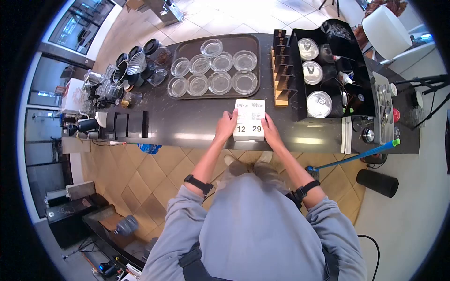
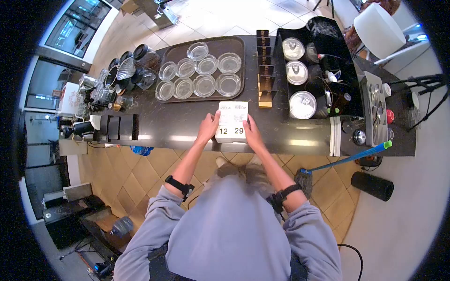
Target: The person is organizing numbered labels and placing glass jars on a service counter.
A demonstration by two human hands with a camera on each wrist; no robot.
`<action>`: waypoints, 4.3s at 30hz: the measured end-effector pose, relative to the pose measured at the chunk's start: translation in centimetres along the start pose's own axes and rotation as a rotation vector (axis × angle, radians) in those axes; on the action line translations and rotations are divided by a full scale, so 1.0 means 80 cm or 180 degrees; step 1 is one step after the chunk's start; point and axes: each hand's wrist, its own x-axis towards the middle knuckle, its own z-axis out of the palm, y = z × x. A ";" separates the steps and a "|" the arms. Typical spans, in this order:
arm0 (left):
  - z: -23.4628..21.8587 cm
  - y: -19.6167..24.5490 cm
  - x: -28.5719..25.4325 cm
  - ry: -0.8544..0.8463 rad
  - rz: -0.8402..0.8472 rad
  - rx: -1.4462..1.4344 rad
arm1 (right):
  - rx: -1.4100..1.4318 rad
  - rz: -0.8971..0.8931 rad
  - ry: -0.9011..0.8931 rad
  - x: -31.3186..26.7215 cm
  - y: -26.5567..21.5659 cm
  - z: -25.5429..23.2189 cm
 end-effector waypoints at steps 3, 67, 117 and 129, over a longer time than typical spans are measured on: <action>-0.005 -0.032 -0.028 -0.0097 0.0636 -0.0282 | -0.0095 -0.0241 0.0020 -0.020 0.020 -0.001; -0.558 -1.448 -0.577 0.2817 -0.2665 -0.3907 | -0.4004 -0.0637 -0.7182 0.154 0.191 1.657; -1.965 -2.125 0.204 0.0771 0.0017 -0.2186 | -0.0899 -0.0290 -0.2606 0.165 -0.306 2.771; -2.204 -1.963 0.384 0.1658 0.1618 0.0278 | 0.0189 0.0257 -0.1107 0.340 -0.396 2.969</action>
